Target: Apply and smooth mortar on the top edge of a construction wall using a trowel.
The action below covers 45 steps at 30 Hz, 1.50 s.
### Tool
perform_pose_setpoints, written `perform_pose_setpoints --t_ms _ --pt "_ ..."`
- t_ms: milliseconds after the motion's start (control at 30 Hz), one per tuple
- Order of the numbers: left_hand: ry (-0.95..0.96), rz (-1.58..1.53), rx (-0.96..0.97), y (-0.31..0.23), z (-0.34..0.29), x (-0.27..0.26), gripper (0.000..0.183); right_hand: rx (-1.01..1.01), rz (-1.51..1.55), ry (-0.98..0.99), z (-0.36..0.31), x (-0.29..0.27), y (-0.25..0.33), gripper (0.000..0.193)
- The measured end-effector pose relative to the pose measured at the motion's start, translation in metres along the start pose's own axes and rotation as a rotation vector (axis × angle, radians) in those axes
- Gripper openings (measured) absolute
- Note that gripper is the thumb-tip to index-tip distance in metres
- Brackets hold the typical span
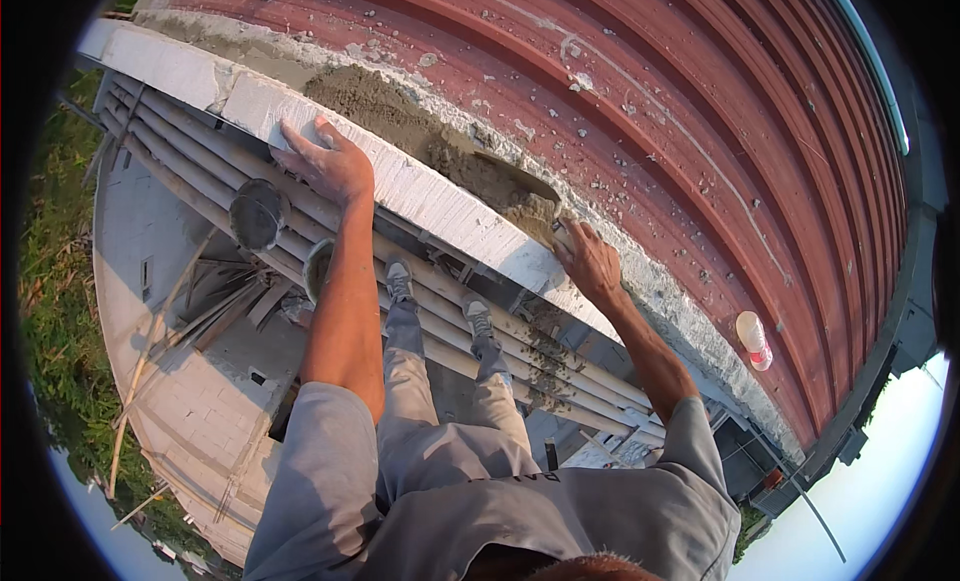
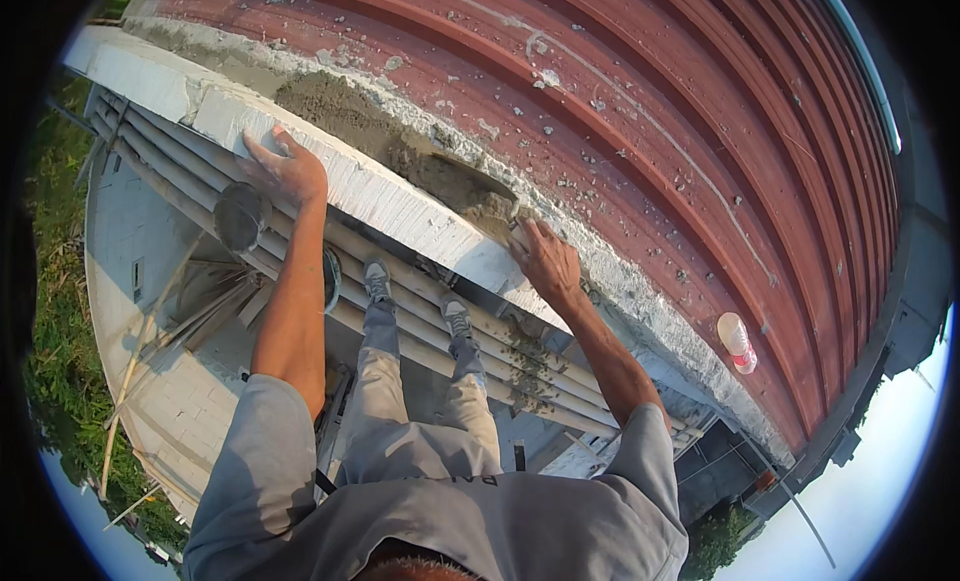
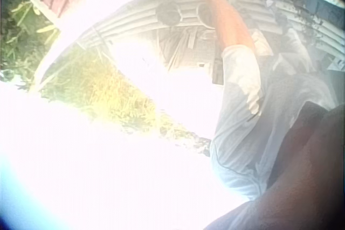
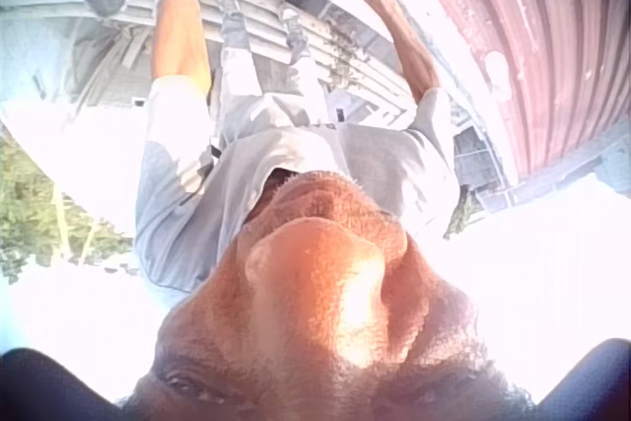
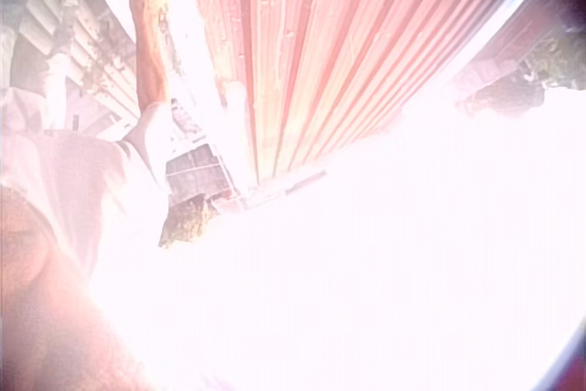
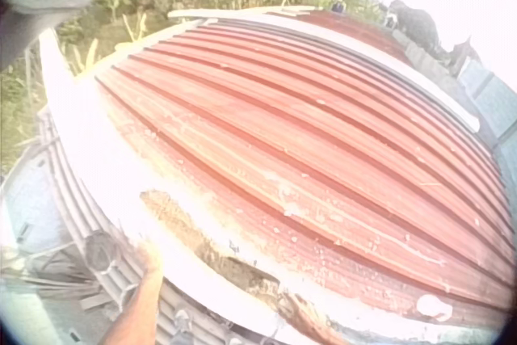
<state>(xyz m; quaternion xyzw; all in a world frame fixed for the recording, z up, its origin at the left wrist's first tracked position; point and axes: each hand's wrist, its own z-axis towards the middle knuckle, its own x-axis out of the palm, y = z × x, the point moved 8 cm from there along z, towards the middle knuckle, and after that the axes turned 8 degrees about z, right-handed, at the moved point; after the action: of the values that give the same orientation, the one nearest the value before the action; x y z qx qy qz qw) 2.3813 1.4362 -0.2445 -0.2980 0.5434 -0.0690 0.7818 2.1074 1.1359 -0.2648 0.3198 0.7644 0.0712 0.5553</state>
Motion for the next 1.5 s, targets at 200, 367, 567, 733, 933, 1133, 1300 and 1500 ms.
perform_pose_setpoints --t_ms 200,367,567,733,933,1133,1300,1500 --pt "-0.011 0.028 -0.017 -0.005 0.006 -0.011 0.061 -0.168 -0.181 0.013 0.033 -0.073 -0.004 0.036" --pt "-0.025 -0.001 0.022 -0.006 0.006 -0.007 0.059 -0.528 -0.578 0.226 0.089 -0.112 -0.036 0.033" --pt "0.017 -0.025 -0.001 -0.004 0.008 -0.007 0.057 -0.807 -0.744 0.341 0.185 -0.062 -0.004 0.036" --pt "-0.031 0.013 0.021 -0.005 0.006 -0.008 0.056 -0.887 -0.843 0.309 0.279 -0.018 0.065 0.035" --pt "-0.072 -0.038 0.097 -0.004 0.009 -0.008 0.058 -0.801 -0.732 0.346 0.336 0.012 0.138 0.037" --pt "-0.082 0.012 0.078 -0.005 0.008 -0.007 0.053 -0.332 -0.179 0.582 0.354 0.027 0.130 0.044" --pt "-0.004 -0.013 0.042 -0.002 0.008 -0.007 0.053 0.177 0.120 0.566 0.303 -0.026 0.059 0.048" --pt "-0.006 -0.021 0.033 -0.003 0.008 -0.007 0.055 0.376 0.257 0.710 0.256 -0.019 -0.007 0.051"
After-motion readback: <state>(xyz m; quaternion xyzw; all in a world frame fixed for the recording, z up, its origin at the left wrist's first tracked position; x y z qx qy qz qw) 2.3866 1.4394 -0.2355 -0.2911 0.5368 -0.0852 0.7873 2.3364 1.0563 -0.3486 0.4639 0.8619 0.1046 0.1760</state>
